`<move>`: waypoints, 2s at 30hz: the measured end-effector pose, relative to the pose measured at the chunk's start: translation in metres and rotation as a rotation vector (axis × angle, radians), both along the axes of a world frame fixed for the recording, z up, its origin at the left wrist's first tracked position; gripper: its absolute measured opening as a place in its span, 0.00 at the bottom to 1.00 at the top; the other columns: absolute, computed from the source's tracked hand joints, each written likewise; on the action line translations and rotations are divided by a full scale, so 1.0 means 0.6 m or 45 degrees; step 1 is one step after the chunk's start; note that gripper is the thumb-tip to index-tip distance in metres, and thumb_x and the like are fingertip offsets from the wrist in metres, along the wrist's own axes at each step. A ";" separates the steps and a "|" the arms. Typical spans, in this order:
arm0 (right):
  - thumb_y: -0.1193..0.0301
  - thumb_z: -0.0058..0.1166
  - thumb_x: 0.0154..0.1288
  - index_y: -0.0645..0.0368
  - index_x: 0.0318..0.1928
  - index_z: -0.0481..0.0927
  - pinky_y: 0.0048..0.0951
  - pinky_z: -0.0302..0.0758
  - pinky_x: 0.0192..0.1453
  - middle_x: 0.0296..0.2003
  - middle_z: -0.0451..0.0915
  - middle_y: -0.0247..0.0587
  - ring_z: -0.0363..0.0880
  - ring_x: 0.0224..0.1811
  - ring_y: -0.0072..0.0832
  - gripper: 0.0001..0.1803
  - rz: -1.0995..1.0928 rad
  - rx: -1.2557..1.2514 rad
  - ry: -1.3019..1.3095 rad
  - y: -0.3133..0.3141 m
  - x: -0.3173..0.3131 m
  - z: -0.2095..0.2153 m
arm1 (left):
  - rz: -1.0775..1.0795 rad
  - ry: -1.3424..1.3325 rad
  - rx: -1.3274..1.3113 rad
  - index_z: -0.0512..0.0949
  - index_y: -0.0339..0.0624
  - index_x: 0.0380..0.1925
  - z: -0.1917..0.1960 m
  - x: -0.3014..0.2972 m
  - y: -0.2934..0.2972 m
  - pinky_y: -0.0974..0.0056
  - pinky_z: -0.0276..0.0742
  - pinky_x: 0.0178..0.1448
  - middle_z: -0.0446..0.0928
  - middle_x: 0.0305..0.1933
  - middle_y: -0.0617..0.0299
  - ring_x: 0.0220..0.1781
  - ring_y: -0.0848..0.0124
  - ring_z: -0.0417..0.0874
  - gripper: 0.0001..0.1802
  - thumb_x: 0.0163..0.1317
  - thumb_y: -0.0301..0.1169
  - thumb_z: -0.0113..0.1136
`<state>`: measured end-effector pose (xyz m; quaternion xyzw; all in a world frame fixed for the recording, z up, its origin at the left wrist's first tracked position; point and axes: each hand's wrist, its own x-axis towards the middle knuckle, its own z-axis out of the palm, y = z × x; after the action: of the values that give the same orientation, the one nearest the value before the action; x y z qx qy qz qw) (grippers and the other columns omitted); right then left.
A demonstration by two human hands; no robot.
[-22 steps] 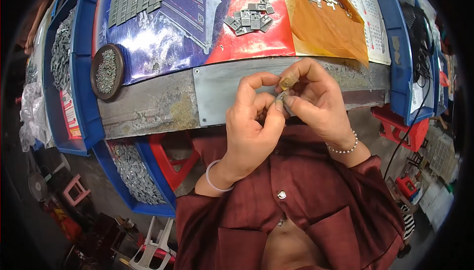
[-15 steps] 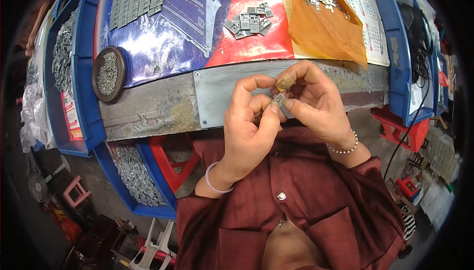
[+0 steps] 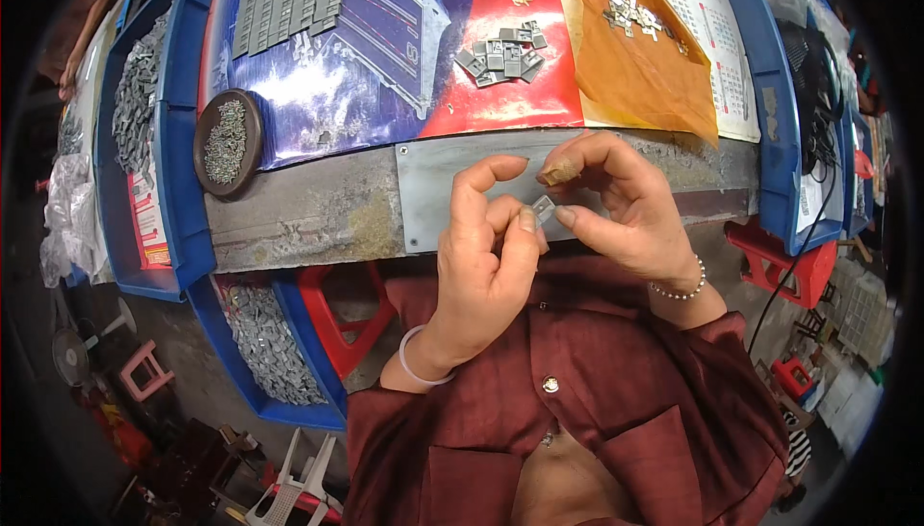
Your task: Assembling small hardware components by manually inserting plastic pieces into metal housings.
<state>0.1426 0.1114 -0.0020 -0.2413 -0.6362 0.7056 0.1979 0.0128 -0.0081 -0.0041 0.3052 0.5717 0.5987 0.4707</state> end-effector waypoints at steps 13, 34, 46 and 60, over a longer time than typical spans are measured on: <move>0.81 0.59 0.50 0.63 0.42 0.76 0.33 0.74 0.48 0.38 0.78 0.41 0.78 0.43 0.35 0.15 0.262 0.632 -0.061 0.024 -0.028 0.038 | -0.035 0.025 -0.021 0.58 0.36 0.60 0.006 -0.031 -0.008 0.79 0.63 0.27 0.72 0.25 0.64 0.23 0.84 0.67 0.21 0.67 0.21 0.43; 0.77 0.55 0.55 0.65 0.39 0.75 0.35 0.76 0.42 0.33 0.81 0.49 0.81 0.37 0.39 0.10 -0.025 1.231 -0.224 0.274 -0.342 -0.011 | 0.597 0.189 0.321 0.57 0.34 0.59 -0.052 -0.106 -0.026 0.74 0.75 0.35 0.76 0.33 0.56 0.29 0.77 0.75 0.20 0.71 0.26 0.46; 0.76 0.56 0.54 0.64 0.37 0.74 0.40 0.73 0.44 0.34 0.77 0.52 0.78 0.39 0.47 0.10 -0.076 1.438 -0.266 0.326 -0.455 -0.055 | 0.548 0.379 0.314 0.58 0.34 0.57 -0.072 -0.112 -0.034 0.70 0.80 0.37 0.77 0.35 0.54 0.33 0.75 0.78 0.20 0.67 0.19 0.47; 0.77 0.57 0.59 0.65 0.40 0.75 0.26 0.75 0.44 0.35 0.79 0.40 0.79 0.37 0.25 0.10 -0.042 1.054 -0.387 0.305 -0.387 -0.004 | 0.564 0.378 0.278 0.60 0.33 0.55 -0.072 -0.107 -0.030 0.71 0.79 0.37 0.77 0.34 0.54 0.32 0.75 0.77 0.18 0.67 0.19 0.47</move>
<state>-0.0895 0.2946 -0.0046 -0.2528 -0.8832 0.3447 0.1932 -0.0513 -0.0264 -0.0474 0.3059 0.6193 0.6937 0.2040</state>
